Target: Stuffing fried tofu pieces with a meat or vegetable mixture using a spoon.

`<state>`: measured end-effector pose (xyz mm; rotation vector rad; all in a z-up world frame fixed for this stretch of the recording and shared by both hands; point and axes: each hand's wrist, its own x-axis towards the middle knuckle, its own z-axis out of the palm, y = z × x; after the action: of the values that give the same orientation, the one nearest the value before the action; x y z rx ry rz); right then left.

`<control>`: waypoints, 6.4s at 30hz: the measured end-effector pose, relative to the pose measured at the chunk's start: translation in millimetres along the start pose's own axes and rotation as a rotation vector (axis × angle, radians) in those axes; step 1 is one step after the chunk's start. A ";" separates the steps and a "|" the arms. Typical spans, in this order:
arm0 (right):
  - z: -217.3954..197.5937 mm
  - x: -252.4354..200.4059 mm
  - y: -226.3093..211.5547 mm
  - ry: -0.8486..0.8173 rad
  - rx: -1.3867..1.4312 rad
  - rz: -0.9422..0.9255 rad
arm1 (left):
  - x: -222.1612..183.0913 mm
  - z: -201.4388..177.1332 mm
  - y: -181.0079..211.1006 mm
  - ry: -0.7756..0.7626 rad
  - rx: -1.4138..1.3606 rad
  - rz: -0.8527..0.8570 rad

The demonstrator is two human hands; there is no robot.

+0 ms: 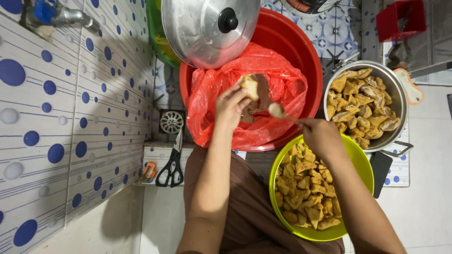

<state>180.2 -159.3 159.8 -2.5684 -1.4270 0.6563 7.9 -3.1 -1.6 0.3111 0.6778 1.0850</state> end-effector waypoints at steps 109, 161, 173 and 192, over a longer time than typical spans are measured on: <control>31.8 9.2 11.7 0.018 0.765 -0.084 | -12.6 9.0 0.9 -0.170 0.100 -0.095; -11.2 -233.2 254.3 0.540 1.029 0.534 | -58.1 72.3 -26.6 -0.088 0.470 -0.355; -2.0 -237.0 295.2 0.569 1.253 0.634 | 19.8 222.5 -209.8 -0.568 1.593 0.252; 15.0 -217.1 312.2 0.509 1.405 0.645 | -75.1 282.5 -158.1 -0.877 1.758 0.343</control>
<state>316.8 -511.5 114.3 -1.6743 0.1651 0.6237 279.6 -115.9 153.2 2.3035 0.5939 0.2601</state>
